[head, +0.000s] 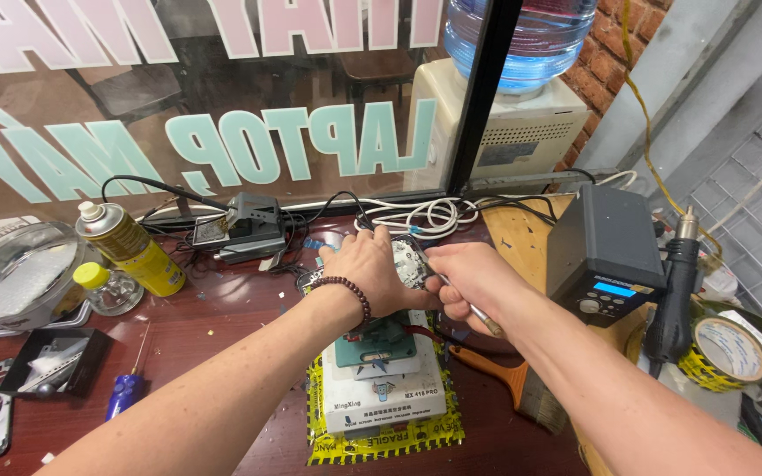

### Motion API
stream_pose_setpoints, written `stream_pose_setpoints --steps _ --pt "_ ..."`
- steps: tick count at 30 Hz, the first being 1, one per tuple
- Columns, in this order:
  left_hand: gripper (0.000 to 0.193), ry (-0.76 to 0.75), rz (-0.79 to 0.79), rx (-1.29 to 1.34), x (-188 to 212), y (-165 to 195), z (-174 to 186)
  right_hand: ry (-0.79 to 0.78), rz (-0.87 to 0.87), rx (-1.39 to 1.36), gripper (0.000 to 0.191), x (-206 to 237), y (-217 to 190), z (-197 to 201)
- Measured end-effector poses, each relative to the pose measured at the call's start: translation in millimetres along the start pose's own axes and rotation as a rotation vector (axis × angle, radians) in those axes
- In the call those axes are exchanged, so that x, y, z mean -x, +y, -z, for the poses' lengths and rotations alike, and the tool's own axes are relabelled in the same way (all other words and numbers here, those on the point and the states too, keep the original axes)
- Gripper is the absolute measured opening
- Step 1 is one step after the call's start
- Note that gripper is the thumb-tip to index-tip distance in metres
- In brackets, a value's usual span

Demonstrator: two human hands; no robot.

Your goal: The person works on a phone midframe clamped in a repair fixture on the workbench. They use a screwdriver on the frame, scrape at its edges, wipe it with a tissue, spray it with an aerosol can, and reposition the frame in the fixture while continuing to work on it by hand.

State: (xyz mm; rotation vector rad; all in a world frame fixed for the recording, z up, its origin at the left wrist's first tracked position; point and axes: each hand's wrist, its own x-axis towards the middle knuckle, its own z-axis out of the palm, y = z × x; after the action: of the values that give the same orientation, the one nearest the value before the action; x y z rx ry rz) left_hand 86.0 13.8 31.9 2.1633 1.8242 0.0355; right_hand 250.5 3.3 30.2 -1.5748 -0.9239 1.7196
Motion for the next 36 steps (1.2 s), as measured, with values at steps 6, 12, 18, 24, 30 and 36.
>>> stream_pose_setpoints --steps 6,12,18,24,30,36 --pt "0.122 0.017 0.012 0.02 2 0 1 0.05 -0.037 -0.071 0.03 0 2 0" --pt "0.132 0.011 0.007 0.024 2 1 0 0.006 -0.024 -0.058 0.022 -19 -7 -4" --pt "0.133 0.01 0.012 0.022 2 1 0 0.004 -0.053 -0.066 0.022 -24 -10 -4" --pt "0.127 0.012 0.005 0.043 4 3 3 -0.002 -0.073 -0.117 0.023 -23 -12 1" --pt "0.124 -0.001 0.016 0.038 5 4 5 -0.073 -0.066 -0.109 0.013 -29 -12 7" --pt "0.12 -0.011 0.022 0.03 6 5 5 -0.088 -0.065 -0.047 0.009 -40 -17 11"
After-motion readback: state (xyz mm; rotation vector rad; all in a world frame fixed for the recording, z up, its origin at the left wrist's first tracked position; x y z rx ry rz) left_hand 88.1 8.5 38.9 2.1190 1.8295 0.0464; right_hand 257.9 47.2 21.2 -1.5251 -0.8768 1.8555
